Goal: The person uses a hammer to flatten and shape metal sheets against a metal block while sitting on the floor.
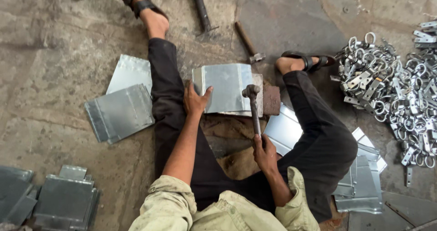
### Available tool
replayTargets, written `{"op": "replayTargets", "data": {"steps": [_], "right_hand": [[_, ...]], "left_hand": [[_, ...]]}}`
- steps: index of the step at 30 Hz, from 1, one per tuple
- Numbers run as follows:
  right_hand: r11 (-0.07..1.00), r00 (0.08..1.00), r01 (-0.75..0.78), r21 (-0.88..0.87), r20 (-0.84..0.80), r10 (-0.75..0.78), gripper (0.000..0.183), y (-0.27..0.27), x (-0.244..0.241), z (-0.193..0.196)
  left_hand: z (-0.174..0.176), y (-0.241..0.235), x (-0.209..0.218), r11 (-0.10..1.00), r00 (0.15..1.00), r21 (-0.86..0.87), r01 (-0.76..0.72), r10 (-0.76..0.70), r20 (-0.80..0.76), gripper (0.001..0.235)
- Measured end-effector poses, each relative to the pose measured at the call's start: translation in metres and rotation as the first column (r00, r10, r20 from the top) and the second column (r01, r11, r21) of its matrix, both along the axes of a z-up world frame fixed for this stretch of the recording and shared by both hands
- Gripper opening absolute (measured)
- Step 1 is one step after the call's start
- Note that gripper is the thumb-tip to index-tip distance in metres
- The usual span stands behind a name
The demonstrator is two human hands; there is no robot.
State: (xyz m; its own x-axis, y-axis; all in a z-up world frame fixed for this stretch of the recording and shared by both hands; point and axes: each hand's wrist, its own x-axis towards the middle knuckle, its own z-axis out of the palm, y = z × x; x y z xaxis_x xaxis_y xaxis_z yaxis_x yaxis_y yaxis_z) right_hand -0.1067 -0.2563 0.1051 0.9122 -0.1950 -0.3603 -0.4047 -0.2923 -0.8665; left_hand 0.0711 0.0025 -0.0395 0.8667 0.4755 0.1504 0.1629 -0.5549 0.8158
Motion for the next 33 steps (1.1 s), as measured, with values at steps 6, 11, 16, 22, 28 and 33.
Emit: {"op": "replayTargets", "data": {"steps": [6,11,16,22,28,33], "right_hand": [[0.987,0.994,0.052,0.155,-0.103,-0.037,0.033,-0.004,-0.001,-0.018],[0.993,0.976,-0.053,-0.106,-0.218,0.028,0.030,0.006,0.006,0.007],[1.000,0.978,-0.024,-0.009,-0.207,0.022,0.032,0.011,0.002,0.011],[0.966,0.999,0.043,0.255,-0.042,-0.033,0.033,-0.022,-0.013,-0.006],[0.924,0.612,-0.190,0.333,0.776,-0.153,0.055,-0.091,-0.005,0.093],[0.806,0.406,-0.351,0.477,0.853,-0.329,0.049,-0.072,0.012,0.081]], "left_hand": [[0.006,0.001,-0.005,1.000,0.999,-0.002,-0.011,0.011,0.050,0.108],[0.026,0.004,-0.006,0.994,0.977,-0.099,-0.033,0.011,-0.215,0.110],[0.026,0.005,-0.003,0.995,0.960,-0.095,-0.032,0.004,-0.280,0.114],[0.023,0.003,-0.001,0.989,0.984,-0.137,-0.051,0.026,-0.176,0.116],[0.008,0.001,0.013,0.993,0.996,-0.108,-0.045,0.036,-0.085,0.106],[0.008,0.001,0.021,0.984,0.972,-0.175,-0.033,-0.009,-0.236,0.104]]}}
